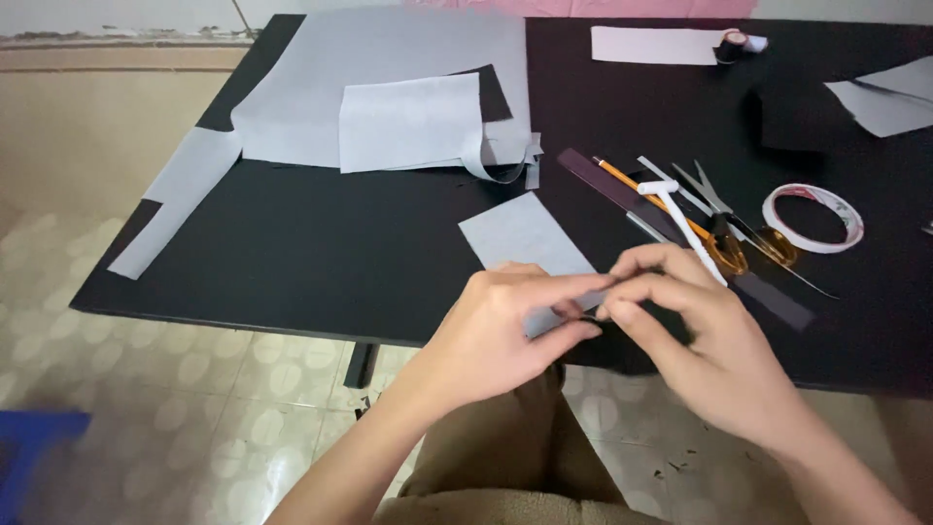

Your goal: Preparing leather pieces by folding and then using a multi-prong punch and mallet to create stitching holes.

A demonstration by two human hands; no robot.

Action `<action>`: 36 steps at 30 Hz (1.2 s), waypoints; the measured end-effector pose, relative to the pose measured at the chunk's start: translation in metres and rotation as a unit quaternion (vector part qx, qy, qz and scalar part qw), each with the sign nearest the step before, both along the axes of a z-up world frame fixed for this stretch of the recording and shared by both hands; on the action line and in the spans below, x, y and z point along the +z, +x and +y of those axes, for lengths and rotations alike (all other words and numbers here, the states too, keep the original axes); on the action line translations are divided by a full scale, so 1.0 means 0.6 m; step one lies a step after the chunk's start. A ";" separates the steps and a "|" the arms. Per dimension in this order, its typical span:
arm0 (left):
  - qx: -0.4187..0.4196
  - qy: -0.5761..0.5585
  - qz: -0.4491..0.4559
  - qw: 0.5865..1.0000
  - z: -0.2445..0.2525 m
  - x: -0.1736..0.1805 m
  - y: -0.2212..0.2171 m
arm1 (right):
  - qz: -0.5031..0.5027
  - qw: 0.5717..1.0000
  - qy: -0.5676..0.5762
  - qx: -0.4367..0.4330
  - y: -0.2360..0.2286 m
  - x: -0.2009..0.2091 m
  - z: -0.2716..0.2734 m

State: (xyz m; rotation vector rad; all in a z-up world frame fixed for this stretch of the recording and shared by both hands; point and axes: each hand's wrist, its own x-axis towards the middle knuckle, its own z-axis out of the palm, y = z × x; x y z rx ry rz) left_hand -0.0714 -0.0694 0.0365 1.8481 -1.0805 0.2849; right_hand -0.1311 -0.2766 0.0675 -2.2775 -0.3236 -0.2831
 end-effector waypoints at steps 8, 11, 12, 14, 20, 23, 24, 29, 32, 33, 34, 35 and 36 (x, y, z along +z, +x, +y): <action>0.101 -0.008 0.277 0.956 0.010 0.029 0.010 | 0.103 0.993 -0.054 -0.025 0.027 0.044 -0.021; 0.123 -0.123 0.345 0.922 0.019 0.016 0.036 | 0.269 0.956 0.039 -0.105 0.054 0.049 -0.023; 0.144 -0.175 0.368 0.902 0.023 0.008 0.046 | 0.346 0.918 0.119 -0.151 0.065 0.048 -0.023; 0.145 -0.188 0.364 0.901 0.023 -0.024 0.069 | 0.304 0.920 0.219 -0.116 0.084 -0.025 -0.036; 0.158 -0.177 0.459 0.856 0.026 -0.034 0.079 | 0.256 0.905 0.338 -0.032 0.145 -0.092 -0.068; 0.153 -0.135 0.490 0.847 0.030 -0.017 0.078 | 0.266 0.920 0.287 -0.034 0.163 -0.076 -0.070; 0.150 -0.108 0.494 0.849 0.031 -0.014 0.079 | 0.278 0.924 0.260 -0.041 0.166 -0.068 -0.069; 0.183 0.047 0.437 0.879 0.021 0.034 0.074 | 0.279 0.921 0.267 -0.051 0.146 -0.026 -0.060; 0.203 0.134 0.380 0.892 0.007 0.076 0.061 | 0.275 0.918 0.282 -0.045 0.129 -0.004 -0.051; 0.202 0.145 0.359 0.900 0.003 0.091 0.054 | 0.270 0.917 0.290 -0.042 0.123 0.002 -0.049; 0.202 0.145 0.358 0.900 -0.002 0.090 0.062 | 0.270 0.917 0.290 -0.042 0.124 0.000 -0.051; 0.152 0.101 0.344 0.921 -0.008 0.088 0.070 | 0.255 0.921 0.294 -0.026 0.124 -0.002 -0.053; 0.101 0.058 0.328 0.937 -0.013 0.087 0.077 | 0.240 0.924 0.299 -0.011 0.125 -0.005 -0.056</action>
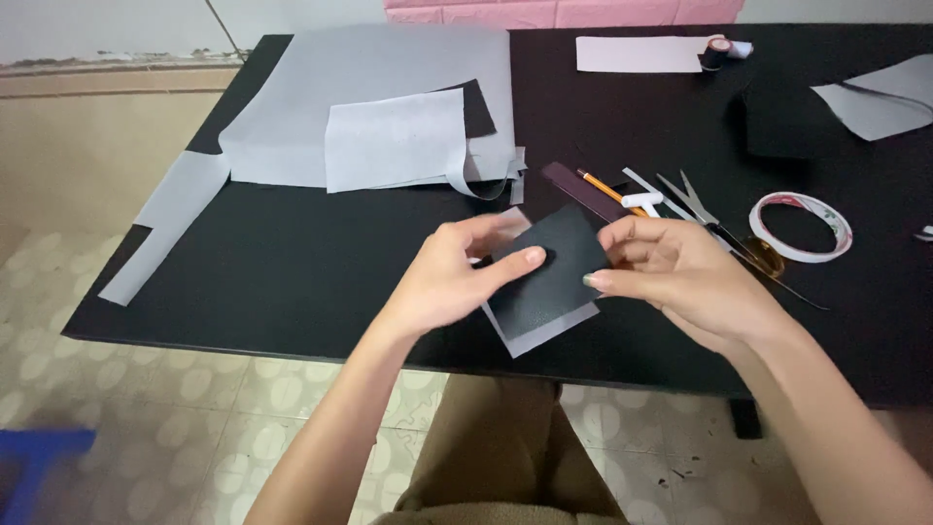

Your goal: Preparing leather pieces by folding and then using a multi-prong punch and mallet to create stitching holes.

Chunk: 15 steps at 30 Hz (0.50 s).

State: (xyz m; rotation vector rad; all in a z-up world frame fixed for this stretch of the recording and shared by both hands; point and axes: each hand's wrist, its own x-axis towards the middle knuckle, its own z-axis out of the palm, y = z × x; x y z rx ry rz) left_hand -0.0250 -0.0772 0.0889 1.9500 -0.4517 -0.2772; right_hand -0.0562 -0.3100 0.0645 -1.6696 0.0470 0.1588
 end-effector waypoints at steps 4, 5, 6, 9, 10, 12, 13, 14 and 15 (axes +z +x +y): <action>-0.019 -0.082 0.018 0.996 0.003 -0.095 0.065 | -0.001 1.000 0.016 -0.005 -0.001 -0.001 -0.001; -0.022 -0.084 0.028 0.996 0.003 -0.105 0.072 | 0.007 0.999 -0.049 -0.022 -0.002 0.001 0.002; -0.025 -0.087 0.038 0.995 0.004 -0.114 0.079 | 0.015 0.993 -0.113 -0.038 -0.004 0.002 0.005; -0.006 -0.051 0.059 0.997 -0.001 -0.145 0.092 | -0.094 0.971 -0.204 -0.081 0.008 -0.073 -0.019; -0.007 -0.051 0.059 0.997 -0.004 -0.147 0.090 | -0.095 0.971 -0.204 -0.083 0.001 -0.083 -0.026; -0.012 -0.014 0.071 0.997 -0.007 -0.153 0.089 | -0.165 0.938 -0.304 -0.029 -0.008 -0.106 -0.038; -0.012 -0.014 0.073 0.997 -0.008 -0.148 0.087 | -0.164 0.938 -0.304 -0.029 -0.010 -0.112 -0.043; -0.022 0.007 0.061 0.998 -0.009 -0.143 0.085 | -0.212 0.906 -0.367 0.008 -0.012 -0.119 -0.048; -0.032 0.029 0.051 0.998 -0.010 -0.140 0.079 | -0.256 0.866 -0.427 0.046 -0.017 -0.127 -0.053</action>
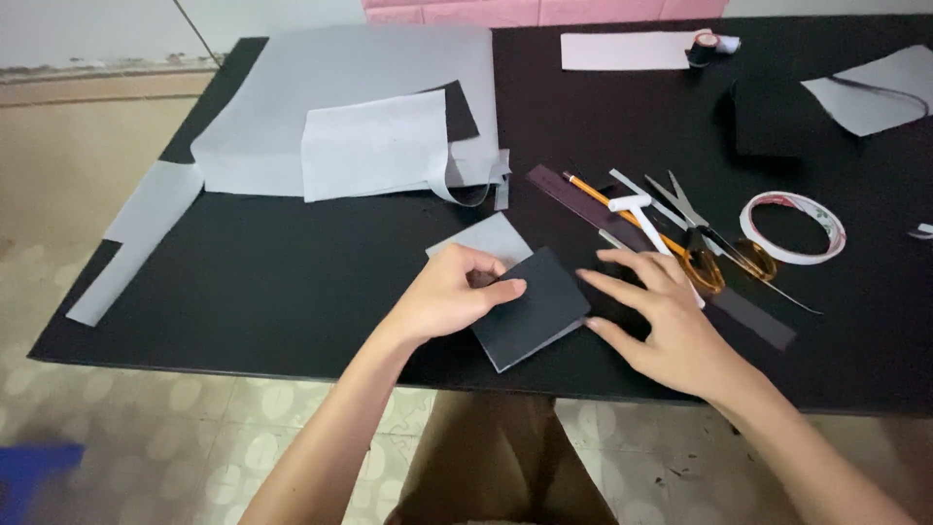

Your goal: Preparing leather pieces by folding and then using a multi-prong punch and mallet to create stitching holes.

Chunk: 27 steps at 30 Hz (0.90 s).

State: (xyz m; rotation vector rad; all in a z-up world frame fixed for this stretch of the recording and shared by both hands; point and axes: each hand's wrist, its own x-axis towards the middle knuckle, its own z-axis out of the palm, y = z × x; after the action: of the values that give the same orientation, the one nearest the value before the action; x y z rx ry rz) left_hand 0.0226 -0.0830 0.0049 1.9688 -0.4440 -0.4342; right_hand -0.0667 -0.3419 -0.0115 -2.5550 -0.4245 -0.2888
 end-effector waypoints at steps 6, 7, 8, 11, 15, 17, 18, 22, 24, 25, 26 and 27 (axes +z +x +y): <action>-0.062 0.072 -0.011 0.995 -0.011 0.028 0.007 | 0.068 0.998 -0.005 0.008 0.000 0.007 -0.003; -0.062 0.073 -0.011 0.995 -0.013 0.025 0.008 | 0.068 0.998 -0.004 0.009 0.000 0.007 -0.004; -0.065 0.080 -0.010 0.995 -0.015 0.021 0.009 | 0.077 0.997 0.010 0.012 0.001 0.007 -0.005; -0.068 0.088 -0.012 0.994 -0.017 0.012 0.012 | 0.080 0.996 0.026 0.015 -0.001 0.009 -0.005; -0.055 0.078 -0.003 0.995 -0.021 0.012 0.007 | 0.079 0.996 0.025 0.012 -0.002 0.015 0.000; -0.056 0.079 -0.006 0.995 -0.019 0.007 0.012 | 0.077 0.997 0.027 0.012 -0.002 0.016 0.002; -0.057 0.081 -0.009 0.995 -0.019 0.005 0.014 | 0.075 0.997 0.029 0.011 -0.002 0.017 0.002; -0.054 0.082 -0.011 0.995 -0.016 0.007 0.016 | 0.071 0.997 0.034 0.014 0.000 0.011 0.001; -0.058 0.061 -0.004 0.996 -0.014 -0.002 0.019 | 0.049 0.998 0.030 0.018 0.002 0.003 -0.002; -0.057 0.060 -0.003 0.997 -0.015 0.000 0.018 | 0.050 0.998 0.030 0.018 0.001 0.006 -0.002; -0.053 0.067 0.002 0.996 -0.015 0.002 0.017 | 0.057 0.998 0.027 0.016 -0.001 0.009 -0.001; -0.048 0.074 0.007 0.996 -0.016 0.004 0.016 | 0.064 0.998 0.023 0.014 -0.002 0.012 -0.001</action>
State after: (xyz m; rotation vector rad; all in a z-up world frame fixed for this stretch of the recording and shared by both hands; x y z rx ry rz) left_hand 0.0322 -0.0926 0.0074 2.0926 -0.5125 -0.5554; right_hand -0.0678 -0.3423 -0.0046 -2.5024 -0.3998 -0.1228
